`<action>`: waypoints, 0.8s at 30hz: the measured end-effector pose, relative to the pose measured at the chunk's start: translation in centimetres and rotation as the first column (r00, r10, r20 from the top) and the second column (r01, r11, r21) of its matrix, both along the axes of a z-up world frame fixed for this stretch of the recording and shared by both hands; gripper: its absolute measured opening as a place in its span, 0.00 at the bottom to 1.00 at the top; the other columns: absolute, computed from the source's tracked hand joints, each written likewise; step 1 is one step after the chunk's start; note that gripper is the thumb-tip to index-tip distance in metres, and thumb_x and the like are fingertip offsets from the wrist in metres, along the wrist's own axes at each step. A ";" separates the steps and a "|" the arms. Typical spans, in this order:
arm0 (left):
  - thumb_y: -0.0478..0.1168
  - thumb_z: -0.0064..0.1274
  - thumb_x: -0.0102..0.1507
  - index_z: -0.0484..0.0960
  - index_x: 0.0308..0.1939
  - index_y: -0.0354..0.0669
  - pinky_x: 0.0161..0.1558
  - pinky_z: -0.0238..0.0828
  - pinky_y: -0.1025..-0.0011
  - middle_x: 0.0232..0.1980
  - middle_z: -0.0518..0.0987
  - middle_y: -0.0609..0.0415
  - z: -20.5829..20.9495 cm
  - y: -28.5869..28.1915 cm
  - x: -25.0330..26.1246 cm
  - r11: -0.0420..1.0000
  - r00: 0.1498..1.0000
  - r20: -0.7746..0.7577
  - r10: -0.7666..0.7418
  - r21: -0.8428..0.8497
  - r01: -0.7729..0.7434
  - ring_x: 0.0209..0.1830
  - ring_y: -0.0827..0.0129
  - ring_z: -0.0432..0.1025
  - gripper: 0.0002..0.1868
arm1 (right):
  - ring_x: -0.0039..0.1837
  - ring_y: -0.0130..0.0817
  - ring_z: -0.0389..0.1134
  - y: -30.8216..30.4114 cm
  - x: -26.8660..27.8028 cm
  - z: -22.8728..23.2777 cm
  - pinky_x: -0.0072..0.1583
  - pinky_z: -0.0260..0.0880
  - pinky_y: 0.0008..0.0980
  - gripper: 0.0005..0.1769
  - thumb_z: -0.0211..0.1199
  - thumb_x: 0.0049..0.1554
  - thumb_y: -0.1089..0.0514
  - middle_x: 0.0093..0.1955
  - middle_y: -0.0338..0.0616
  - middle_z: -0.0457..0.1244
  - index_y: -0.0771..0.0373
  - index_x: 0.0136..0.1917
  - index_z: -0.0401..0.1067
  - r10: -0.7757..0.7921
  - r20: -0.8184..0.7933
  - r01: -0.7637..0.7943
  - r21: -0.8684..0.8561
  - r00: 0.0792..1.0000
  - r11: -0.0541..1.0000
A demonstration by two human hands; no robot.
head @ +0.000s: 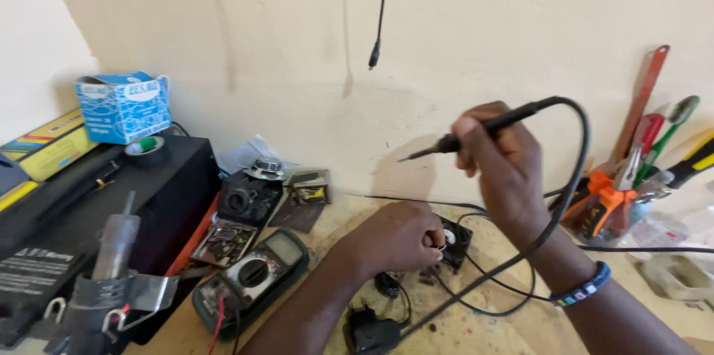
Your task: Soldering electrical wires to a small DC cooling fan on an electronics repair workbench.
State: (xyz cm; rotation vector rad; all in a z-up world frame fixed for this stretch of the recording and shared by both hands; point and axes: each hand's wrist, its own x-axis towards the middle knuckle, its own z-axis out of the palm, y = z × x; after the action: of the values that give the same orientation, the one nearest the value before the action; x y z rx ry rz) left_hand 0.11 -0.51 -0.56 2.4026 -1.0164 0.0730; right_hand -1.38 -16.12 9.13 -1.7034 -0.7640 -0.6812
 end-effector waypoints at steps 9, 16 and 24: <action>0.44 0.60 0.59 0.90 0.37 0.51 0.49 0.81 0.52 0.38 0.83 0.48 -1.4 0.1 1.0 0.998 0.986 -0.156 0.054 0.019 -0.052 0.45 0.47 0.82 0.07 | 0.26 0.34 0.54 -7.1 1.4 -5.1 0.30 0.50 0.28 0.13 0.60 0.59 0.57 0.22 0.51 0.51 0.68 0.37 0.75 -0.197 -0.219 0.247 0.231 0.956 0.941; 0.39 0.57 0.61 0.90 0.39 0.43 0.46 0.82 0.53 0.34 0.83 0.46 1.3 0.4 -0.9 0.997 0.976 -0.211 0.048 -0.041 -0.058 0.39 0.46 0.82 0.08 | 0.27 0.32 0.58 -6.9 1.1 -6.6 0.33 0.60 0.28 0.10 0.61 0.59 0.63 0.31 0.53 0.61 0.69 0.37 0.76 0.013 -0.067 0.001 0.202 0.998 0.979; 0.41 0.60 0.63 0.90 0.35 0.47 0.40 0.83 0.56 0.31 0.85 0.50 1.9 0.3 -1.2 0.997 0.972 -0.234 0.023 -0.062 -0.038 0.36 0.51 0.83 0.06 | 0.30 0.33 0.61 -6.1 0.8 -6.9 0.35 0.63 0.30 0.10 0.60 0.62 0.64 0.34 0.51 0.61 0.71 0.40 0.76 0.035 0.023 -0.036 0.039 0.999 0.999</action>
State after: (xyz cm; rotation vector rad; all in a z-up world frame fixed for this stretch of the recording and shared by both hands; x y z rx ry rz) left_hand -1.13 -0.20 1.37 2.3017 -0.8547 -0.1598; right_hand -0.59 -22.23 2.23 -1.6454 -0.7900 -0.6876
